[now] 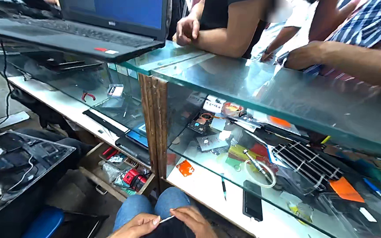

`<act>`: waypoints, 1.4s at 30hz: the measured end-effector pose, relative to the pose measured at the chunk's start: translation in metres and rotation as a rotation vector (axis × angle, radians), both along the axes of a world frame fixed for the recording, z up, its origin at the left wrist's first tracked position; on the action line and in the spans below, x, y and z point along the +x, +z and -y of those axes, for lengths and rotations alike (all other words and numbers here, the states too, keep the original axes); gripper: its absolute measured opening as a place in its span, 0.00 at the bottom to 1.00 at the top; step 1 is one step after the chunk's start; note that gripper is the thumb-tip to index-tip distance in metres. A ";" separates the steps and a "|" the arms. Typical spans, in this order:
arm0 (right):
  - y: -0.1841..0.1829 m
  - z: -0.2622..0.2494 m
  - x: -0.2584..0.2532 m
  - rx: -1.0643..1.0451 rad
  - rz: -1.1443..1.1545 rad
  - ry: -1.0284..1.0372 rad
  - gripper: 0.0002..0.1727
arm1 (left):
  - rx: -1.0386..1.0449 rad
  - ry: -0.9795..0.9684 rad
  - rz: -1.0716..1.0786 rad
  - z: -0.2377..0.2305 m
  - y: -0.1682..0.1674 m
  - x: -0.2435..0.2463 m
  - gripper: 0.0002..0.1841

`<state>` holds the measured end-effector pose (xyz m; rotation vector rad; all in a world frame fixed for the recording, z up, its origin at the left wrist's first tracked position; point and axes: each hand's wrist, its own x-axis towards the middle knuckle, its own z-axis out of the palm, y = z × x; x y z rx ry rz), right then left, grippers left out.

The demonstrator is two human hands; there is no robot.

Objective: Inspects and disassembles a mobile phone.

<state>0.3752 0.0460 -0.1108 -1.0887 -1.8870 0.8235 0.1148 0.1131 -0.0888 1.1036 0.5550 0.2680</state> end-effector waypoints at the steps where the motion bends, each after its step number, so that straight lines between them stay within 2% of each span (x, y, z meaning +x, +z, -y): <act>1: 0.001 0.001 0.002 -0.018 0.018 -0.032 0.43 | 0.010 0.028 0.004 0.000 -0.001 0.000 0.26; 5: -0.008 0.002 0.005 -0.051 0.073 -0.167 0.44 | 0.119 0.142 -0.077 -0.003 0.007 -0.003 0.20; 8: -0.011 0.003 0.004 -0.109 0.119 -0.243 0.43 | 0.299 0.166 -0.303 -0.003 0.009 -0.006 0.28; 12: -0.014 -0.001 0.001 -0.111 0.202 -0.258 0.42 | 0.704 0.073 -0.652 0.006 0.004 -0.008 0.44; 14: -0.017 -0.003 0.002 -0.093 0.249 -0.253 0.41 | 0.857 0.114 -0.703 0.014 -0.007 -0.005 0.43; 16: -0.021 -0.005 0.004 -0.071 0.277 -0.245 0.40 | 0.951 0.178 -0.741 0.020 -0.019 0.000 0.39; 23: -0.037 -0.018 0.006 -0.074 0.249 -0.174 0.39 | 1.083 0.327 -0.792 0.027 -0.038 0.001 0.34; 34: -0.029 -0.013 0.028 -0.186 0.167 -0.150 0.39 | 1.101 0.219 -0.823 0.020 -0.032 0.016 0.37; 42: -0.022 -0.009 0.017 -0.178 0.141 -0.195 0.35 | 1.155 0.235 -0.775 0.023 -0.033 0.006 0.36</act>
